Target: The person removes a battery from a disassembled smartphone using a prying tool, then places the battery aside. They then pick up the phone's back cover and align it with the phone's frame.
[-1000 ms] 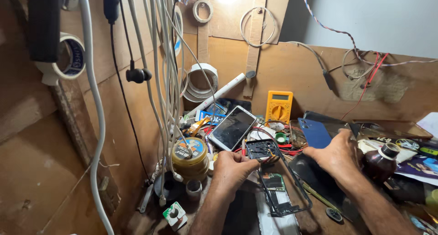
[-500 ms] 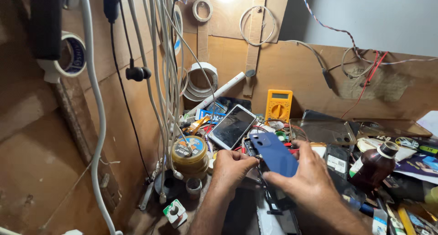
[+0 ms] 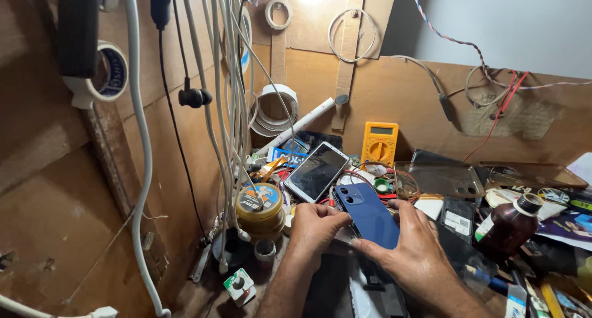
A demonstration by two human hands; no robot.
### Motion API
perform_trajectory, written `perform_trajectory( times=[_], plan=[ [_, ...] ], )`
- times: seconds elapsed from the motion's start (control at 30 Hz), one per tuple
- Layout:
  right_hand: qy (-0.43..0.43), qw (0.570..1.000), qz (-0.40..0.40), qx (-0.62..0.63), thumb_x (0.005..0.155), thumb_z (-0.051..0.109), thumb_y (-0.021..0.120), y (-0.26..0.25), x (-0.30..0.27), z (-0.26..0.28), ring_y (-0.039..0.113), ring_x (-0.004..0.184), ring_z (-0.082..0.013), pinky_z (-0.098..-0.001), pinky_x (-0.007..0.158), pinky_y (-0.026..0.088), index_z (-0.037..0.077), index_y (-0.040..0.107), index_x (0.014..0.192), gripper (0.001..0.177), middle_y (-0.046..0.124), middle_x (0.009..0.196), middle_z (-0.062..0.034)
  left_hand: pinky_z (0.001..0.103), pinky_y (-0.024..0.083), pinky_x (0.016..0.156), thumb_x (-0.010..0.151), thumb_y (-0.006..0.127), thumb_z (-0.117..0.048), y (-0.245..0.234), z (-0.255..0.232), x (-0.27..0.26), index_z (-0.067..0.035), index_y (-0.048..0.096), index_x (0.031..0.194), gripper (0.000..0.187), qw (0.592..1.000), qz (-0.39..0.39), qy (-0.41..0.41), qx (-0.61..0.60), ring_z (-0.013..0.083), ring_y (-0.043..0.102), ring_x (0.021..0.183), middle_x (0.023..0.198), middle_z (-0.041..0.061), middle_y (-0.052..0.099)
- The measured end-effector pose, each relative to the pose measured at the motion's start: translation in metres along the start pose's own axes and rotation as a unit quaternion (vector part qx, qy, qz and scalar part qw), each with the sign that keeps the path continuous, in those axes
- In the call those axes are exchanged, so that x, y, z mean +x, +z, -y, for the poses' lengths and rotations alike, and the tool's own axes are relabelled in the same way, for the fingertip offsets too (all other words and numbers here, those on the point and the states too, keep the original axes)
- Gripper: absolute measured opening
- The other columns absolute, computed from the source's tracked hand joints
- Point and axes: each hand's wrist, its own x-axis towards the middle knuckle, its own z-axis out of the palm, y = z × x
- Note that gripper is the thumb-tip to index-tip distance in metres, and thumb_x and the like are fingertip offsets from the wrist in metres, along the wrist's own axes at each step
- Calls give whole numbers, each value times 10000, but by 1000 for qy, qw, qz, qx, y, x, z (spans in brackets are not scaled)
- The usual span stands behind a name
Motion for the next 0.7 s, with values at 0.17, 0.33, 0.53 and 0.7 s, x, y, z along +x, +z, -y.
perform_trajectory(
  times=[0.17, 0.33, 0.53, 0.7],
  plan=[
    [-4, 999, 18, 42, 583, 454, 978, 3, 0, -9, 652, 1157, -292, -429, 980, 518, 73, 581, 1316, 917, 662, 1206, -169, 283, 524, 500, 770, 815, -101, 0, 2, 2, 12, 738, 758, 137, 998, 4, 59, 15, 140, 640, 551, 704, 97, 724],
    [-8, 998, 37, 44, 565, 468, 986, 4, 3, -16, 632, 1225, -279, -409, 1014, 503, 73, 556, 1362, 988, 654, 1269, -184, 340, 603, 511, 782, 791, -102, -1, 0, -1, 16, 728, 774, 134, 999, 34, 38, 0, 162, 673, 572, 726, 94, 719],
    [45, 997, 41, 40, 571, 434, 963, -3, 7, -12, 728, 1123, -267, -393, 985, 550, 93, 567, 1346, 935, 710, 1224, -158, 350, 650, 584, 886, 721, -135, 0, -8, -9, 69, 741, 877, 205, 995, 83, 38, -41, 167, 680, 619, 765, 85, 693],
    [116, 993, 21, -14, 617, 446, 965, -14, 14, -8, 703, 1133, -310, -412, 991, 542, 111, 504, 1396, 965, 672, 1276, -170, 338, 676, 584, 932, 502, -182, -1, -19, -13, 100, 695, 1092, 377, 988, 98, 39, -109, 214, 756, 719, 905, 171, 749]
  ],
)
